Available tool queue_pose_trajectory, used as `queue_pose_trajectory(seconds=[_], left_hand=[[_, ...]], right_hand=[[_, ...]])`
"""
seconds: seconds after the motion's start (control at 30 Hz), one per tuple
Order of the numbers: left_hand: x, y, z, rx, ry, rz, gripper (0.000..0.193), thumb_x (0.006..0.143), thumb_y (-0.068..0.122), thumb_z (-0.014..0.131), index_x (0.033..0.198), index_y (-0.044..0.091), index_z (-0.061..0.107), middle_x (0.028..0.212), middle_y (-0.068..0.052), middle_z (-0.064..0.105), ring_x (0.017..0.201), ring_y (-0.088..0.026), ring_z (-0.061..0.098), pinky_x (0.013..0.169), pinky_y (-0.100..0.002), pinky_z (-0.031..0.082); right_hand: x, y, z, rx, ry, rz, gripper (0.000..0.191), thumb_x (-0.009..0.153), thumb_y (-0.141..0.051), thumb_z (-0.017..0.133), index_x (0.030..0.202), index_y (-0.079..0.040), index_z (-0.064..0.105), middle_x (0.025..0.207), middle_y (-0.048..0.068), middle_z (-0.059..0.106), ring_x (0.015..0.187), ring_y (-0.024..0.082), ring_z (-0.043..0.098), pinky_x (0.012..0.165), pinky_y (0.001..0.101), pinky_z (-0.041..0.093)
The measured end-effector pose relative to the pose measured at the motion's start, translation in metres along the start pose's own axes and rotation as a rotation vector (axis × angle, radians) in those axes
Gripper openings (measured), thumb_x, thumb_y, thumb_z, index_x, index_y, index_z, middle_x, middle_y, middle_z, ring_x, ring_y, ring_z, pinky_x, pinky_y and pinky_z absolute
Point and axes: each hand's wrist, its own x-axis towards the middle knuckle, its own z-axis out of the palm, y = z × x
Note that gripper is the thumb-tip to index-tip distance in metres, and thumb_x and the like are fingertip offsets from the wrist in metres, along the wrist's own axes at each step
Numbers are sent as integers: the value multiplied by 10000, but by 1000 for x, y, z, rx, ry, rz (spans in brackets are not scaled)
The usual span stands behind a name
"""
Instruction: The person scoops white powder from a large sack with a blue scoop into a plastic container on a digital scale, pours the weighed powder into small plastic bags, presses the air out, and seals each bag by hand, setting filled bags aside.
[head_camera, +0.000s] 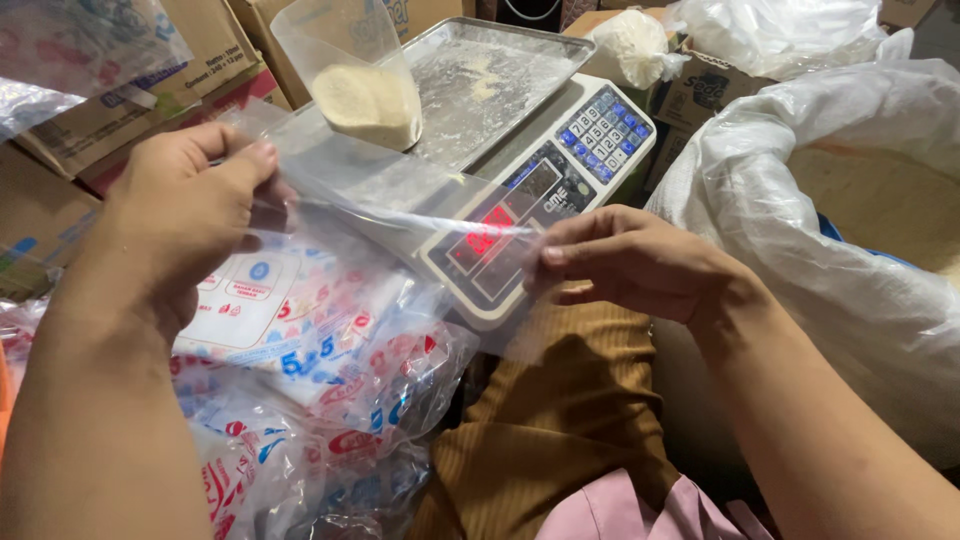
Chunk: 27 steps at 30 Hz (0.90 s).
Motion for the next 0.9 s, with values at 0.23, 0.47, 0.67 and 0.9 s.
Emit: queue_pose_trajectory(seconds=[0.23,0.47,0.67,0.9], left_hand=[[-3,-18,28,791,569,448,469,827,439,834,1035,67,638,958,-162,666,849,-321,651,715,-457,537],[-53,41,92,377,-276,46,592,642,525,942,898,68,665,898,-92,741,806,-181,732,754,-342,592],[-49,50,84,357,-194,212,136,748,226,766,784,95,768,750,-80,775,700,-194,773,726,-346,604],[-39,42,82,372,436,752,75,762,36,660,805,-14,696,820,-187,722,780,-372,716,708,-468,546]], right_hand=[[13,-6,23,33,187,-58,163,944,-207,711,905,-49,721,813,44,713,669,95,641,597,245,542],[26,-1,46,217,123,-118,279,916,-159,723,714,-122,535,743,19,670,563,88,590,482,226,498],[22,-21,36,178,86,-89,345,907,-122,777,750,-147,470,685,-16,611,580,74,605,488,236,485],[44,-41,47,-161,404,-113,194,824,-44,724,800,-127,550,713,17,673,638,121,687,569,259,569]])
